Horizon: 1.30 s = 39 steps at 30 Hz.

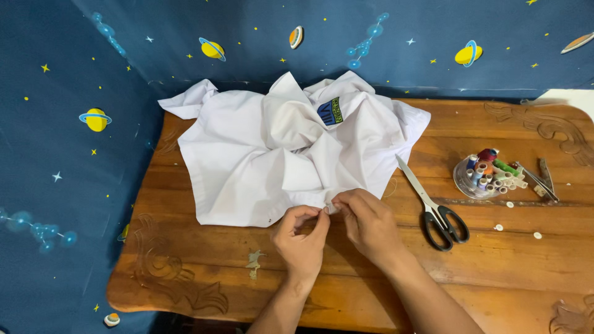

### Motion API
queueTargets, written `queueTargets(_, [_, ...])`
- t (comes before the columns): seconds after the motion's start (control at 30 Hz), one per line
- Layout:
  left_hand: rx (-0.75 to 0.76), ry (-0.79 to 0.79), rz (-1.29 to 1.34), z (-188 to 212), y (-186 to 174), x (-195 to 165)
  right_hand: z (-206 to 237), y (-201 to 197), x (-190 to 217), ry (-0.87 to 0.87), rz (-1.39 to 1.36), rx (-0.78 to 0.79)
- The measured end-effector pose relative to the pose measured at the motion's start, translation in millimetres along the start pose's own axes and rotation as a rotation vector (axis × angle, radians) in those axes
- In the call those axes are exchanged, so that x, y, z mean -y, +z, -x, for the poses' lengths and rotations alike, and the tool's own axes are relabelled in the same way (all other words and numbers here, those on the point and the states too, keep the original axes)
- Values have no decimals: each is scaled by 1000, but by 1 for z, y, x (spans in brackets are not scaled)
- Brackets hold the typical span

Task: The person hand-sews a white shirt laid on a wooden table, using a needle and thread to stitch near the shirt's placket and work with loose buttons. They pull the thread through the fabric repeatedly, reposition the shirt, and at times reach toward the scissors and thread spools on the table.

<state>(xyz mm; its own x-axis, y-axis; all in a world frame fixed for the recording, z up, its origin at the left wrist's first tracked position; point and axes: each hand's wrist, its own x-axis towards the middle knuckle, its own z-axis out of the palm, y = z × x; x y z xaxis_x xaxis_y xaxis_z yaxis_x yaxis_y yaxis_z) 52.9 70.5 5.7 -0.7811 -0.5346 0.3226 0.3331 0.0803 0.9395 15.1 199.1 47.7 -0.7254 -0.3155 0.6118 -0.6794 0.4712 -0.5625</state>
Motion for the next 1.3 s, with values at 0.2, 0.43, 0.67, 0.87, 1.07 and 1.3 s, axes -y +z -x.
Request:
queueTargets(0.2, [54,59,-96,-2,0,-11,0,1,2,-61,84,31])
queueTargets(0.43, [344,284,-382,-23,-21,-48,-4,-12,0,52,-77,91])
queueTargets(0.67, [653,818,-668,-64,-36,-70,-9,-30,-4,142,-156,200])
queueTargets(0.87, [873,802,-571,-82,-33,-67,-13,-40,-4,298,-181,261])
queueTargets(1.07, [882,805,-533,-84,-30,-63,-15,-43,-3,319,-170,312])
queueTargets(1.3, [838,845,-432,-89,-21,-52,-7,-39,-21,419,-382,284])
